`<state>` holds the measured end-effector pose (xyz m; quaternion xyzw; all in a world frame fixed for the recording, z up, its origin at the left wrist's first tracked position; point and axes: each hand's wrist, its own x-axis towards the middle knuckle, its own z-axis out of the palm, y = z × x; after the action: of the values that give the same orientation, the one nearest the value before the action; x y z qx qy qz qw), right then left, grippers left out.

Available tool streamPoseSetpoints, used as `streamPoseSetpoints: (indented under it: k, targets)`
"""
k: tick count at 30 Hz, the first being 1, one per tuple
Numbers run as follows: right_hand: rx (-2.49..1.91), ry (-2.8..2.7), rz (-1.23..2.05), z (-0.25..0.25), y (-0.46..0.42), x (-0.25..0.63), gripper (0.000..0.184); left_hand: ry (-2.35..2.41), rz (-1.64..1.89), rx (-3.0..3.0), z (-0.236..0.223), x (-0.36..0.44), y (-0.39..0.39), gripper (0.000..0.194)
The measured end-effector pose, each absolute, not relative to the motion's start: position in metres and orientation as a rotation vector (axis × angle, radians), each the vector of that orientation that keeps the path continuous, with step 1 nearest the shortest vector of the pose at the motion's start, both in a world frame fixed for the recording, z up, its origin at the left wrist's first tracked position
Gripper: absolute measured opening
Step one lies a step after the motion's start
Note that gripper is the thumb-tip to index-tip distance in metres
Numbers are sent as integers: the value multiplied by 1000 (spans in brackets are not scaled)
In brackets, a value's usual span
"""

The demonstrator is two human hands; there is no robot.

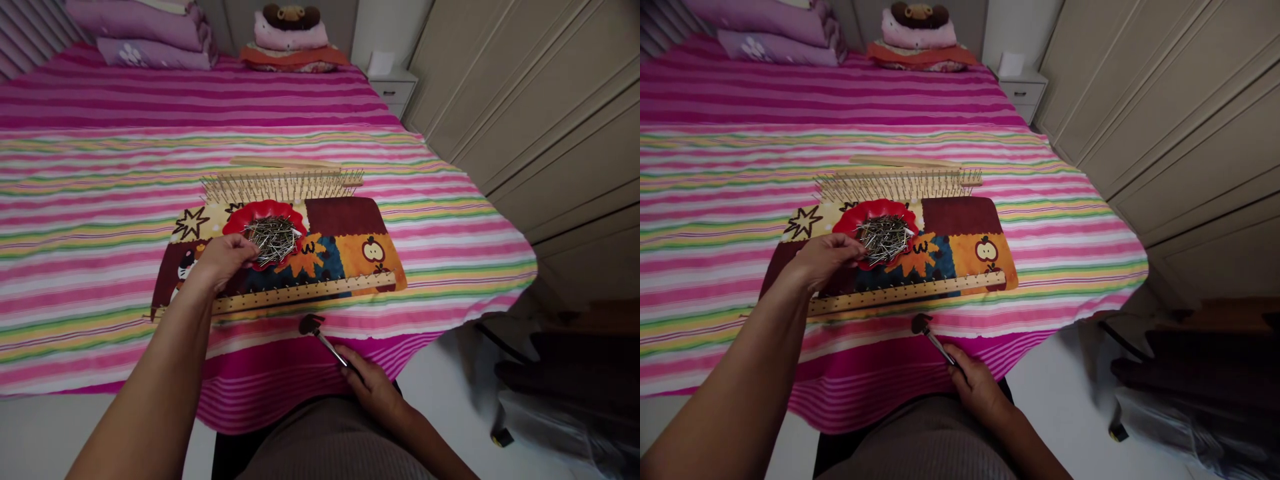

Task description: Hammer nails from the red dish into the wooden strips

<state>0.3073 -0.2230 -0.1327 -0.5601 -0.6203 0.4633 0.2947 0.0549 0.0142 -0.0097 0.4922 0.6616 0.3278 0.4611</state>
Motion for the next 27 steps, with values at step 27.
streamPoseSetpoints:
  k: [27]
  targets:
    - [-1551,-1772,1155,-141,-229,307,45,1912,1338,864,-64,-16,-115,25]
